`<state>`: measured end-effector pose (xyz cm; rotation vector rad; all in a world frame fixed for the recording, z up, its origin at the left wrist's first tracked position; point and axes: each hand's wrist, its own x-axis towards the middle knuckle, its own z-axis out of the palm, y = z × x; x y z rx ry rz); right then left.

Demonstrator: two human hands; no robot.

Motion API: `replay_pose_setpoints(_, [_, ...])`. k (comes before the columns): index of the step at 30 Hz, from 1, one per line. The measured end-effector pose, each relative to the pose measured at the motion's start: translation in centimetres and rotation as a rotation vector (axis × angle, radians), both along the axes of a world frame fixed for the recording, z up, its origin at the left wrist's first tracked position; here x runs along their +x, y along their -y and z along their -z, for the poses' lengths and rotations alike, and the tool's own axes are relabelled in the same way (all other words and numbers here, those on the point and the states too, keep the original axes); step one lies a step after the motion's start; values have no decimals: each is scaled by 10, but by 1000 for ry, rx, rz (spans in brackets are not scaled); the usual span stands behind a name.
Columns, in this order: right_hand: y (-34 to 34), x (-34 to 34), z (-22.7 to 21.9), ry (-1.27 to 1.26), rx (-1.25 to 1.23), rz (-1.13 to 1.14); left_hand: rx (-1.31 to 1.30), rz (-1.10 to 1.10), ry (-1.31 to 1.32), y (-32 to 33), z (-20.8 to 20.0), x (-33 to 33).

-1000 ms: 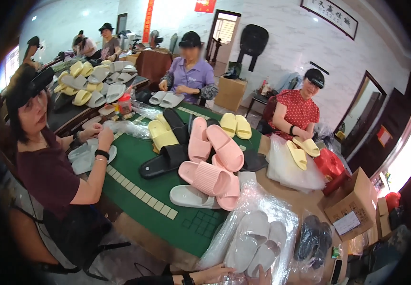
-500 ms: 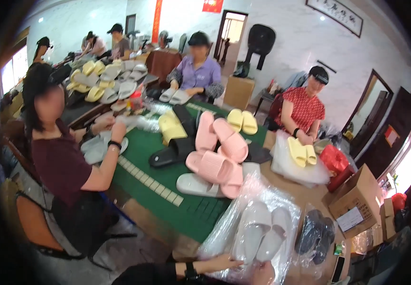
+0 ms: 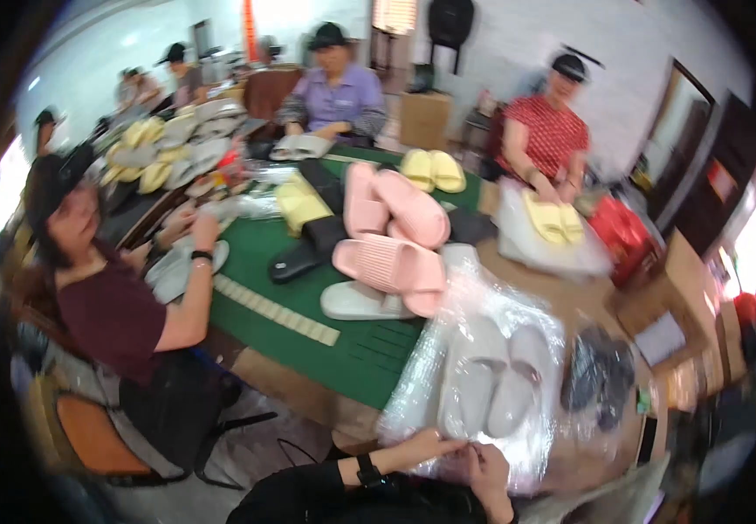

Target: The recorder is inspecting and packing various colored plastic slides into clear plastic bags at a factory workstation.

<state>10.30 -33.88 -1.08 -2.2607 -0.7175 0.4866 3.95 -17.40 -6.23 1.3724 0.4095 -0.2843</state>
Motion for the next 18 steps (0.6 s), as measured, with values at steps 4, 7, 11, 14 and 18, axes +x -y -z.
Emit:
replay_pose_setpoints(4, [-5,-8,-38,-103,156,-152,-439,-71,4,-17,-43,-4])
replay_pose_setpoints(7, [15,-6,-40,-558,141,-266,-715,-124,-94,-23,-32,2])
replay_pose_setpoints(11, [25,1,-29,-822,221,-214,-737,-203,-108,-5,-47,18])
replay_pose_setpoints(14, [24,-11,21,-756,734,162,-806,-145,-54,11,-55,2])
replay_pose_setpoints(18, [3,-11,-16,-1200,922,434,-696,1,16,33,-60,-10])
